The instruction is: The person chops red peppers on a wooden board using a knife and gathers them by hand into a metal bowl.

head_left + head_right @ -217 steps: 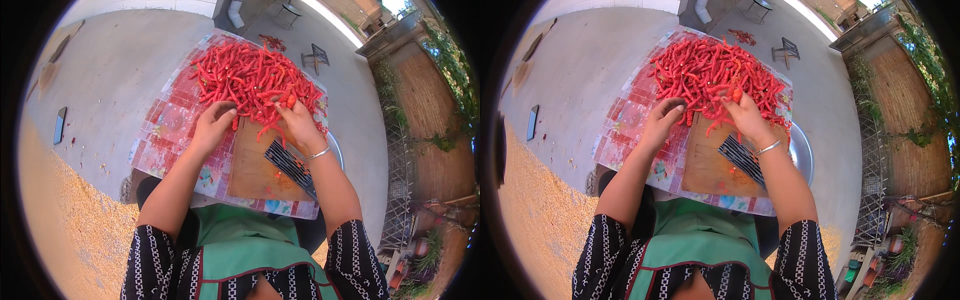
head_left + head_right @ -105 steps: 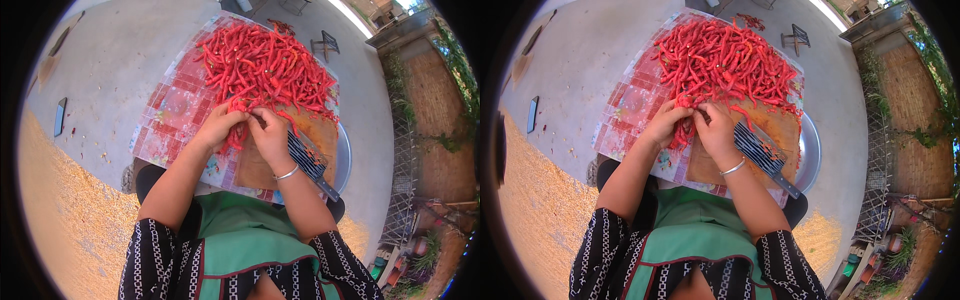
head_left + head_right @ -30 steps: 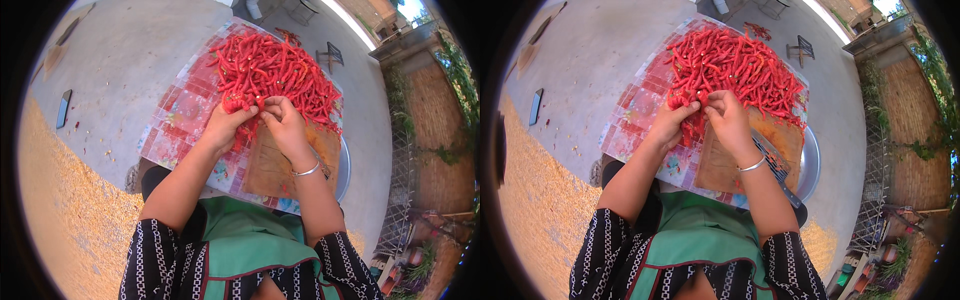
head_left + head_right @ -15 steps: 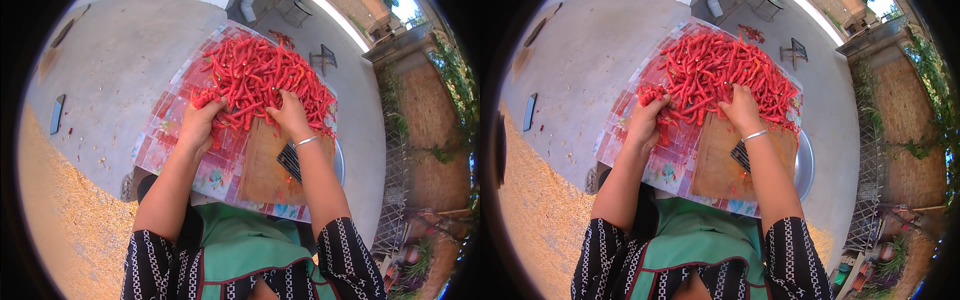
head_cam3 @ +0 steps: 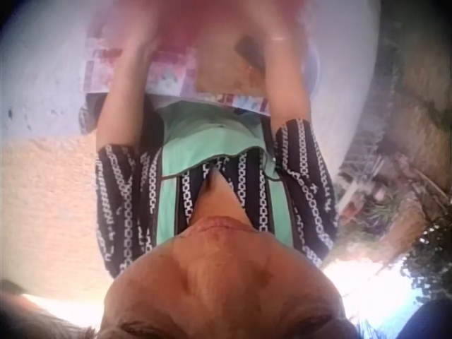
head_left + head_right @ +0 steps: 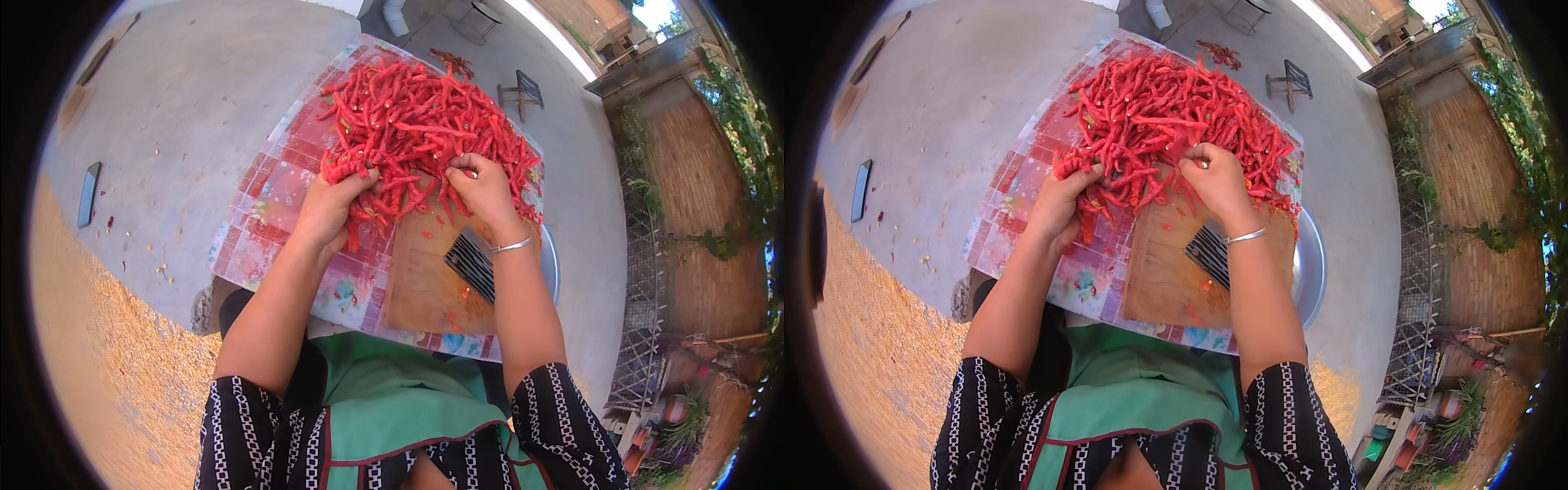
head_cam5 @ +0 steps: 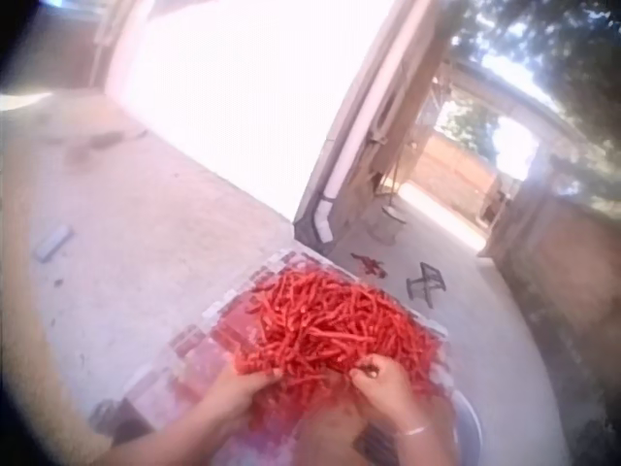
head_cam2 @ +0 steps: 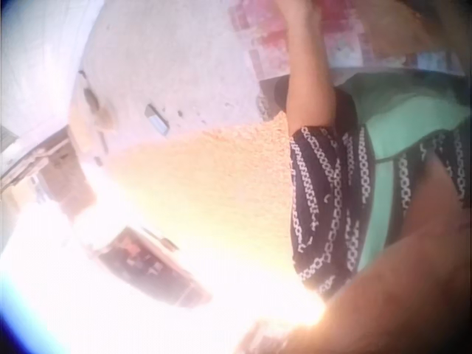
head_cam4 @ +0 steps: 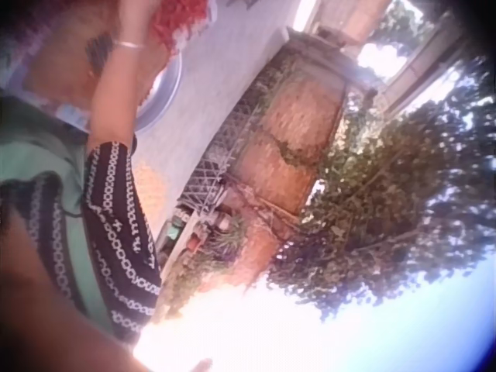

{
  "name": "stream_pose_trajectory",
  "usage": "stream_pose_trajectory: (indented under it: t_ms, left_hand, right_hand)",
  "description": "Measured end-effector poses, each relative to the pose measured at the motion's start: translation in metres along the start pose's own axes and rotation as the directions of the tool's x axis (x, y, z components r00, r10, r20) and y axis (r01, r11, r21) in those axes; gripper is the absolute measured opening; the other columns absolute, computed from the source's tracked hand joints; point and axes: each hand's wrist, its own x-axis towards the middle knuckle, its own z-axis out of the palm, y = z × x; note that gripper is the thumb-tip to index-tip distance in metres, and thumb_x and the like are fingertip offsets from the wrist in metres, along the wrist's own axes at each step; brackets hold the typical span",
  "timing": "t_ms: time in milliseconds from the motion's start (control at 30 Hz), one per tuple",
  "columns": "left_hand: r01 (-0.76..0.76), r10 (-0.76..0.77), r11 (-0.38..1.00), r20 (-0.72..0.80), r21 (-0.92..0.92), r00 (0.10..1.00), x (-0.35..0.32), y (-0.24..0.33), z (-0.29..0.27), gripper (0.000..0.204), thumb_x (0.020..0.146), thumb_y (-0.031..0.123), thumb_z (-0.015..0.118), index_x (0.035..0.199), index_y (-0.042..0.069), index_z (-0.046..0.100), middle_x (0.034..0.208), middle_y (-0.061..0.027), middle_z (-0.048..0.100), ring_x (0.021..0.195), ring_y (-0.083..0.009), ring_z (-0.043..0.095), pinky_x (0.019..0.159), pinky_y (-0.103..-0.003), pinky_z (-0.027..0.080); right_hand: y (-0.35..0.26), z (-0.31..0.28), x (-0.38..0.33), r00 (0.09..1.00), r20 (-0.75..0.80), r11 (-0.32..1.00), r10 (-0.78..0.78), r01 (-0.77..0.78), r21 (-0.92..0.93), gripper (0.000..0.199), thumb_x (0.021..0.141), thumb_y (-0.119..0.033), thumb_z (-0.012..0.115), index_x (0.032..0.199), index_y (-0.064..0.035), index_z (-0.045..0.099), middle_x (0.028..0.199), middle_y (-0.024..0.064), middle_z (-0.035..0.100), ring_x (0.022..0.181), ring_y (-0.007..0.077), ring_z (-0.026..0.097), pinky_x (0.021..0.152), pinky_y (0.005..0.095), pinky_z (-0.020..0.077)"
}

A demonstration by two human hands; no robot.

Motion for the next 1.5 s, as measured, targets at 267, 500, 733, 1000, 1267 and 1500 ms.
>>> stream_pose_trajectory:
  t_ms: [267,500,733,1000,1267,1500]
  left_hand:
    - [0.064,-0.064,0.998,0.029,0.010,0.998,-0.006,0.000,0.007,0.030,0.085,0.001,0.066,0.113,0.004,0.058,0.100,-0.0067,0.066,0.091,-0.0162,0.064,0.084,-0.032,0.052]
    - [0.141,-0.128,0.982,0.108,-0.124,0.986,-0.014,-0.001,0.018,0.027,0.086,0.006,0.069,0.112,0.004,0.060,0.103,-0.0084,0.067,0.095,-0.0192,0.066,0.081,-0.033,0.055]
    - [0.164,-0.148,0.976,0.114,-0.144,0.982,-0.013,-0.012,0.010,0.029,0.085,0.005,0.069,0.113,0.004,0.060,0.104,-0.0080,0.066,0.093,-0.0197,0.065,0.077,-0.034,0.055]
    - [0.099,-0.071,0.976,0.146,-0.196,0.987,-0.011,-0.004,0.014,0.032,0.082,-0.002,0.069,0.112,0.004,0.059,0.102,-0.0075,0.067,0.094,-0.0188,0.065,0.081,-0.033,0.055]
    - [0.024,-0.029,0.999,0.121,0.042,0.992,-0.015,-0.009,0.003,0.032,0.081,-0.002,0.070,0.111,0.004,0.060,0.102,-0.0050,0.066,0.094,-0.0152,0.064,0.084,-0.032,0.052]
    - [-0.068,0.068,0.998,-0.052,0.003,0.996,0.000,0.025,-0.009,0.015,0.086,0.002,0.064,0.101,-0.001,0.064,0.090,-0.0094,0.068,0.081,-0.0173,0.066,0.072,-0.031,0.056]
  right_hand:
    - [-0.012,-0.002,-0.023,0.982,0.166,0.965,0.087,-0.125,0.230,0.020,0.084,-0.015,0.068,0.095,0.0014,0.067,0.085,0.0030,0.068,0.074,0.0080,0.060,0.068,0.0254,0.0489]
    - [-0.039,0.023,-0.048,0.963,0.204,0.973,-0.174,0.200,-0.116,0.015,0.078,-0.012,0.069,0.087,-0.0021,0.063,0.084,0.0086,0.064,0.077,0.0194,0.063,0.068,0.0339,0.0506]
    - [-0.044,0.046,-0.056,0.815,0.310,0.674,-0.489,0.579,-0.459,0.020,0.075,-0.002,0.066,0.093,-0.0029,0.057,0.088,0.0133,0.055,0.077,0.0345,0.060,0.067,0.0428,0.0509]
    - [-0.049,0.033,-0.047,0.973,0.226,0.946,-0.056,-0.020,0.322,0.016,0.085,-0.001,0.067,0.101,0.0004,0.062,0.093,0.0065,0.067,0.083,0.0126,0.065,0.074,0.0266,0.0532]
    - [-0.048,0.045,-0.050,0.930,0.336,0.957,-0.152,0.053,0.284,0.017,0.087,-0.007,0.067,0.101,0.0038,0.064,0.092,0.0087,0.070,0.081,0.0143,0.067,0.073,0.0295,0.0543]
    - [-0.034,0.022,0.010,0.994,0.106,0.990,0.012,0.003,-0.142,0.027,0.084,-0.016,0.070,0.102,0.0032,0.063,0.099,0.0151,0.068,0.088,0.0223,0.067,0.081,0.0329,0.0522]
